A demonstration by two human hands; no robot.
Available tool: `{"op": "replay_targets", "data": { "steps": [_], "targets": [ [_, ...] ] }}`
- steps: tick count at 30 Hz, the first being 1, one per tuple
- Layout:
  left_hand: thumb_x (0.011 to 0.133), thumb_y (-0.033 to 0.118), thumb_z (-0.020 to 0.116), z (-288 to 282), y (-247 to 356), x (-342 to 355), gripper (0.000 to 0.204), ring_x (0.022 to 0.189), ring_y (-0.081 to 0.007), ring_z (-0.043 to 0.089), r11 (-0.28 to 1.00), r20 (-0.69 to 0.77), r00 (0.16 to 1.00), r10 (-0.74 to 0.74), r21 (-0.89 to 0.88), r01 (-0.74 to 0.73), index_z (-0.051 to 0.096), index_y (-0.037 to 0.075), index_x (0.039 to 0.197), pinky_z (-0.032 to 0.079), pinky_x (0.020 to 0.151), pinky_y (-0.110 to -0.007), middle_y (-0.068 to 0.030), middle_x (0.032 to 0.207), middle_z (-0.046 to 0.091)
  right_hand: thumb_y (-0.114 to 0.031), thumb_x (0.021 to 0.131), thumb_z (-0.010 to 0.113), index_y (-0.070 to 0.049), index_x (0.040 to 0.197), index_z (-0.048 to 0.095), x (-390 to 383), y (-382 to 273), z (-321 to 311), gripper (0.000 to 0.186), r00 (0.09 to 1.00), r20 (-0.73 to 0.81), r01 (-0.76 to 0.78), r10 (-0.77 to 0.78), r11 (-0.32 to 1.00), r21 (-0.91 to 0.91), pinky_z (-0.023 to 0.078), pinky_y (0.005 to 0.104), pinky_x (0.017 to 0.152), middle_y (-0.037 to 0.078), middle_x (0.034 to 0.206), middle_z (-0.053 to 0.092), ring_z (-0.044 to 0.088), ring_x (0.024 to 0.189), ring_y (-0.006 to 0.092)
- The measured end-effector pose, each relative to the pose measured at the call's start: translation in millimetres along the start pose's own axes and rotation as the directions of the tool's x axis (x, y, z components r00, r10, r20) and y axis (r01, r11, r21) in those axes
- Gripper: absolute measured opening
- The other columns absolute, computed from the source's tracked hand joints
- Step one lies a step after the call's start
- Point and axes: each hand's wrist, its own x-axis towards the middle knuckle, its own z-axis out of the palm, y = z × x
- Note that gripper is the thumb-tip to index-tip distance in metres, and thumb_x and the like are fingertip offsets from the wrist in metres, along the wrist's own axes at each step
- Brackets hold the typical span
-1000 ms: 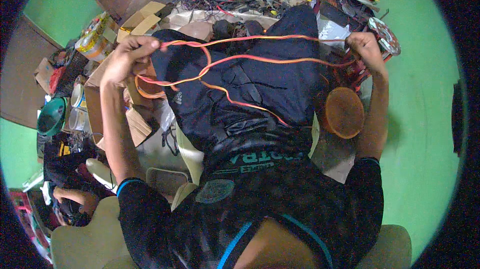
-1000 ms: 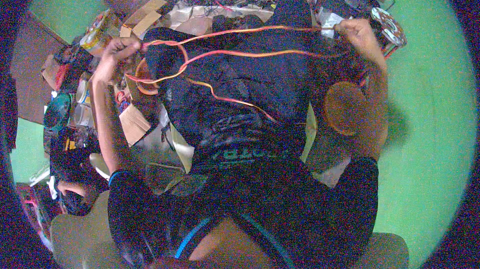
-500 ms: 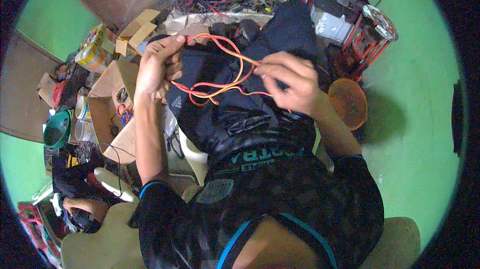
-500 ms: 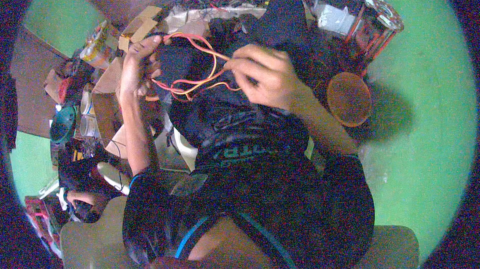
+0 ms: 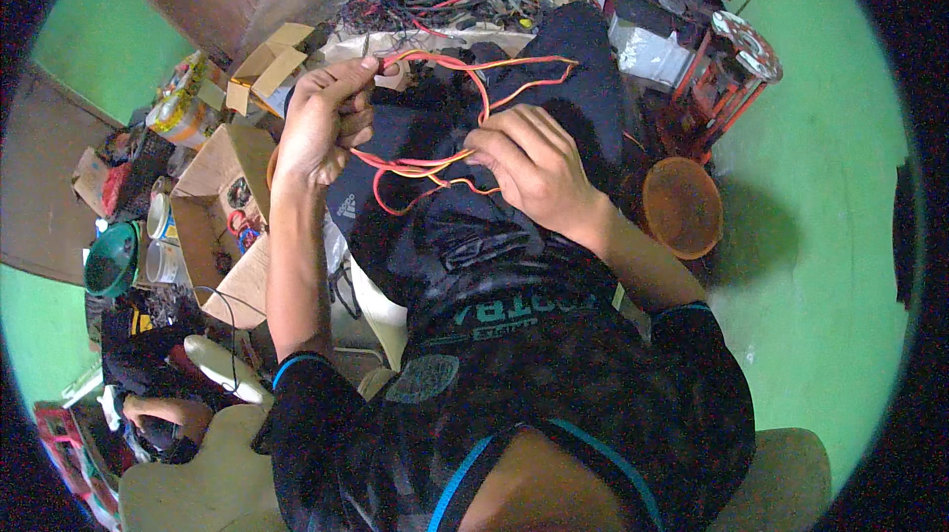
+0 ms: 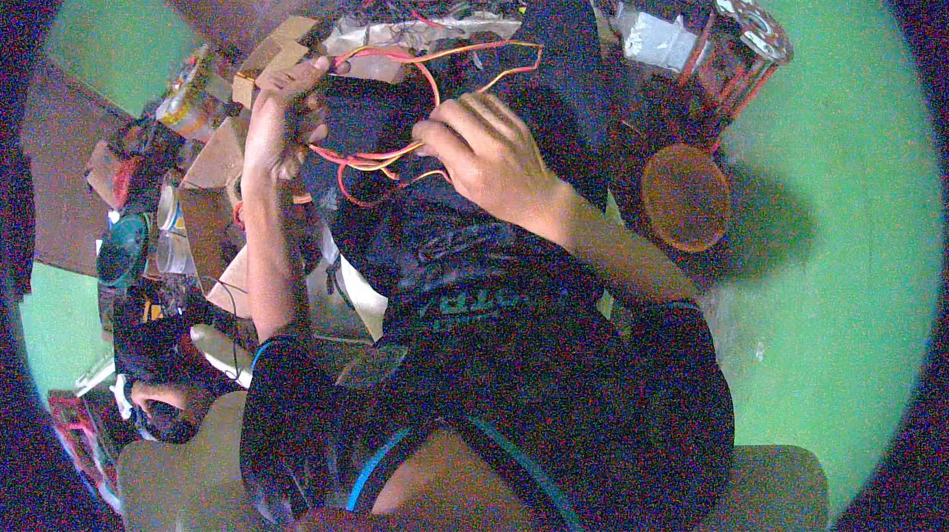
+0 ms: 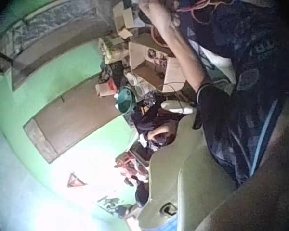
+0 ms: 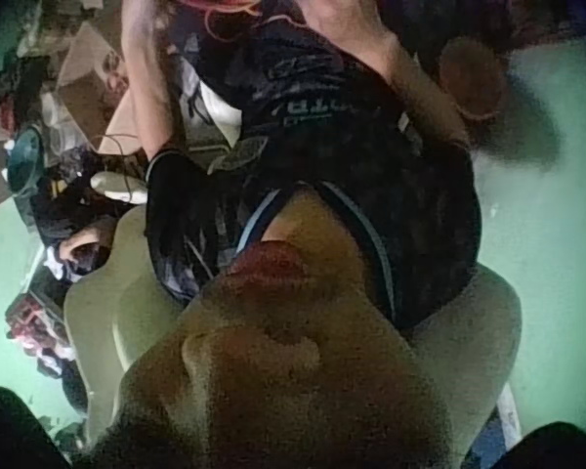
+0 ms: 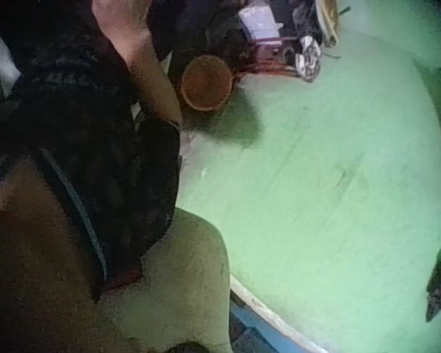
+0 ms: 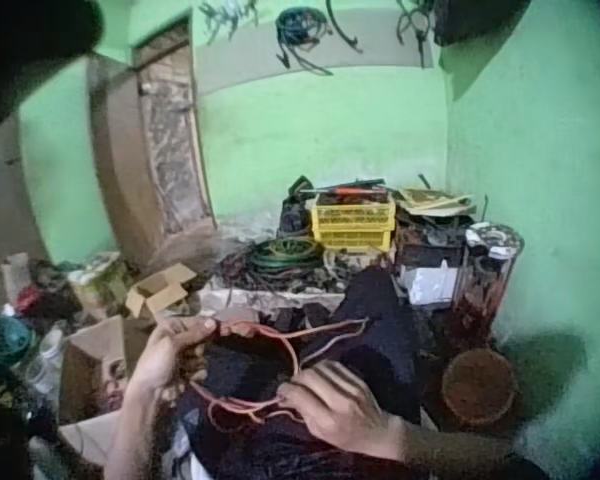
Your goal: The person sits on the floor in a cluttered room and works on a bundle of wires. They untangle and separate red and orange wires, then twist them together by hand. The person continues to manipulate the wires, organizing them and preparing them for connection.
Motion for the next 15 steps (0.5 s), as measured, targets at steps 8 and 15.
{"op": "replay_targets", "data": {
  "steps": [8,15],
  "targets": [
    [0.091,0.019,0.052,-25,-5,4,0.021,0.040,-0.0017,0.021,0.994,-0.087,0.996,0.024,-0.105,-0.033,0.061,0.000,0.093,0.014,0.036,-0.020,0.0075,0.055,0.029,-0.002,0.078,0.055,0.001,0.091,0.058,-1,29,-50,0.014,0.978,-0.004,-0.202,0.206,0.962,0.182,0.047,0.0349,0.076,0.015,0.095,0.055,0.057,0.089,0.0269],
    [0.090,0.019,0.053,-27,-8,3,0.020,0.040,-0.0021,0.022,0.999,-0.098,0.995,0.020,-0.036,-0.024,0.062,0.001,0.089,0.015,0.036,-0.020,0.0072,0.055,0.031,-0.012,0.084,0.057,0.001,0.086,0.061,-16,50,-103,0.014,0.833,0.101,-0.544,0.544,0.774,0.323,0.039,0.0210,0.058,0.002,0.072,0.058,0.050,0.063,0.0085]
  ]
}}
